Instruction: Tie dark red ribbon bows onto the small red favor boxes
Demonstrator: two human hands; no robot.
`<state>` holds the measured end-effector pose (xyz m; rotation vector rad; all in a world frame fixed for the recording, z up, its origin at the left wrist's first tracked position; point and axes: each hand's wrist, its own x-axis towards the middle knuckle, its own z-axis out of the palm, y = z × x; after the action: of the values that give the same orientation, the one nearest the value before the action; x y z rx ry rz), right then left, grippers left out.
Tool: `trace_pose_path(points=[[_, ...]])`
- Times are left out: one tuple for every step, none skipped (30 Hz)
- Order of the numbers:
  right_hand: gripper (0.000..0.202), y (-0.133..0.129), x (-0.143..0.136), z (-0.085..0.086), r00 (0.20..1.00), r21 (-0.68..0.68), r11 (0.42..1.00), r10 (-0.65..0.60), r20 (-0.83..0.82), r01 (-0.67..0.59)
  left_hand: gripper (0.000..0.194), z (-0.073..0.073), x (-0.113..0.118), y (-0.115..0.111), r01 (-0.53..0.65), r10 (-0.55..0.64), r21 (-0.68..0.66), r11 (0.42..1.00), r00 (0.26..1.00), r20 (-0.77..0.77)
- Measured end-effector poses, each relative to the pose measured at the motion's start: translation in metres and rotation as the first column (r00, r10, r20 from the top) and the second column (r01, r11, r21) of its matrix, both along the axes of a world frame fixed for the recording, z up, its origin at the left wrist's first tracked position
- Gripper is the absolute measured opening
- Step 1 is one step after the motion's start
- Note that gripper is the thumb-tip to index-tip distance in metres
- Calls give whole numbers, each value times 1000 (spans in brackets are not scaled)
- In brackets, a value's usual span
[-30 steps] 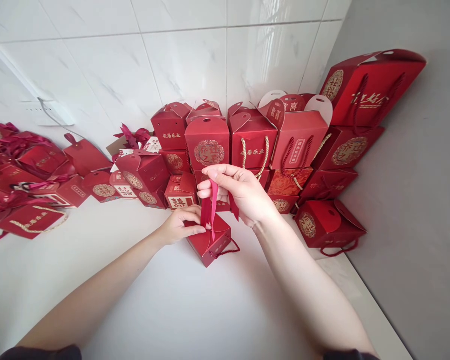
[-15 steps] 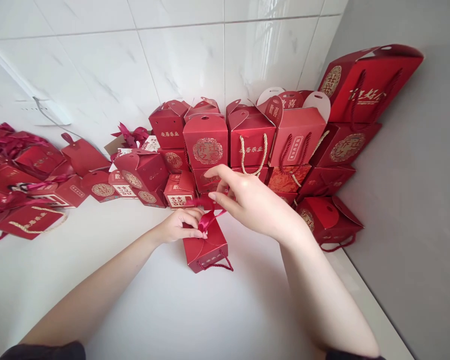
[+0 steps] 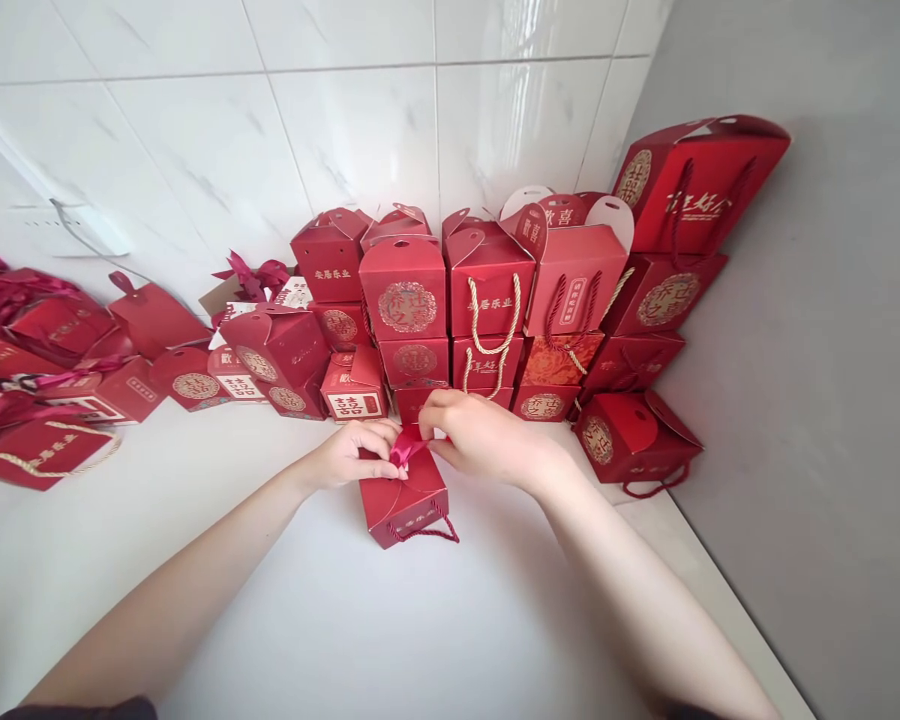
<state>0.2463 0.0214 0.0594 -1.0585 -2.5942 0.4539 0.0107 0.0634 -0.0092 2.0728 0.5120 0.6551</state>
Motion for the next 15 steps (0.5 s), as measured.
trace_pose_path(points=[[12,0,3,3,999,3,1000,19,-27,-19,22,0,0,0,-1,1,0,1000,1000,0],[12,-1,7,6,999,2,999,32,-44,-32,22,1,0,0,-2,2,0,1000,1000,-2],[13,-2,10,9,998,-2,999,39,-51,-39,23,1,0,-1,-2,2,2,1000,1000,-7],[14,-3,14,12,998,-5,999,41,-49,-41,23,1,1,-1,-2,2,3,1000,1000,-14],[16,-3,16,14,999,2,999,36,-36,-36,23,2,1,-2,-3,3,5,1000,1000,-20],[19,-3,18,15,1000,24,1000,21,-10,-21,24,2,1,-2,-3,4,7,1000,1000,-25],[21,-4,19,15,1000,66,998,-9,23,7,25,2,1,-2,-5,5,8,1000,1000,-26],[24,-4,19,14,996,130,990,-63,62,54,25,2,1,-3,-8,8,6,1000,1000,-24],[27,-4,19,13,984,213,969,-146,103,121,25,2,1,-3,-9,9,4,1000,1000,-19],[28,-5,18,12,957,304,931,-254,139,203,25,1,1,-3,-8,8,-1,1000,1000,-11],[28,-6,17,12,915,382,879,-368,166,284,24,1,1,-3,-3,3,-6,1000,1000,-4],[26,-7,16,11,865,429,831,-466,185,355,23,1,1,-3,2,-2,-11,1000,1000,1],[24,-8,15,11,823,432,804,-530,206,409,22,1,1,-3,6,-6,-17,1000,1000,2],[23,-9,15,12,802,385,810,-549,235,442,22,1,1,-3,8,-8,-22,1000,1000,0],[25,-9,15,12,811,285,848,-518,272,446,23,2,1,-3,8,-8,-27,1000,1000,-4]])
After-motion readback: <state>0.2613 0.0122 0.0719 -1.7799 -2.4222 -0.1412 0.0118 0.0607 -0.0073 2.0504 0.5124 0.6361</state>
